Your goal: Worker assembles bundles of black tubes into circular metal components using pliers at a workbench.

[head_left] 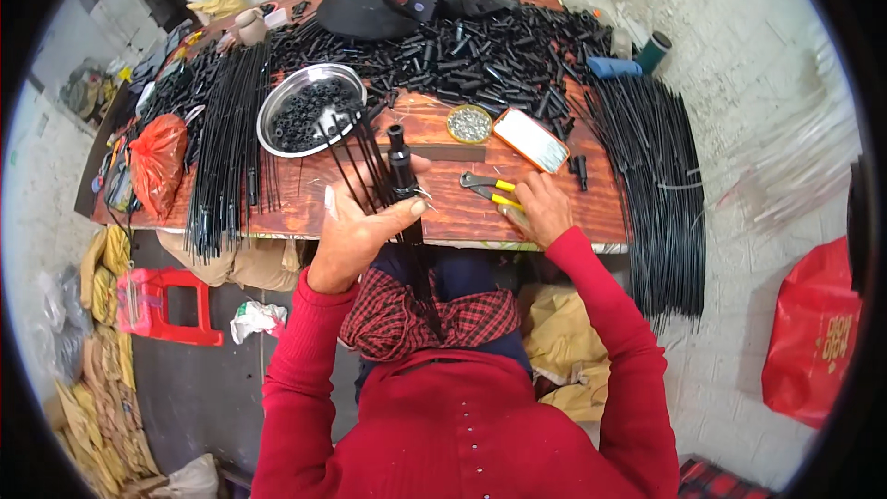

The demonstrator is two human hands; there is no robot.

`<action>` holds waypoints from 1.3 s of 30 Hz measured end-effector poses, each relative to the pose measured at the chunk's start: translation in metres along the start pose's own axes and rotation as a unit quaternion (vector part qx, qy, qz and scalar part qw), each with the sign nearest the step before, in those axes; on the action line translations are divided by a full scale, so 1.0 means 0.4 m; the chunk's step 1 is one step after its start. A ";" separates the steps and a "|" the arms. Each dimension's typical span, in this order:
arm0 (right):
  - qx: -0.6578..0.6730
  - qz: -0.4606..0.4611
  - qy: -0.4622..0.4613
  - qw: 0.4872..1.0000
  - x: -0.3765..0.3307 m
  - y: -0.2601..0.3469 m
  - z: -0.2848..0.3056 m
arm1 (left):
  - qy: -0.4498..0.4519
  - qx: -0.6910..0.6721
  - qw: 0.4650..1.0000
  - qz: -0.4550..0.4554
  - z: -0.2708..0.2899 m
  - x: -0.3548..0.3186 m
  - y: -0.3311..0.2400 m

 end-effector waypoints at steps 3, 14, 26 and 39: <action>-0.007 0.037 -0.007 0.999 -0.006 0.011 0.013 | 0.001 0.017 1.000 0.000 -0.003 -0.008 -0.018; 0.355 0.017 0.169 0.919 0.049 0.192 0.255 | -0.007 0.036 0.999 -0.023 -0.004 -0.008 -0.023; 0.025 0.132 0.091 0.987 0.094 0.309 0.418 | -0.019 0.023 0.999 -0.033 -0.012 -0.015 -0.024; -0.221 0.157 0.013 0.962 0.106 0.344 0.443 | -0.043 0.076 0.996 -0.023 -0.021 -0.006 -0.036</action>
Point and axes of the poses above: each hand's wrist, its own x-axis towards the middle knuckle, its own z-axis out of the back of the hand, y = z × x, the point moved 10 cm from there along x, towards the middle knuckle, and after that the axes turned 7 degrees about y, right-handed, at the moved point
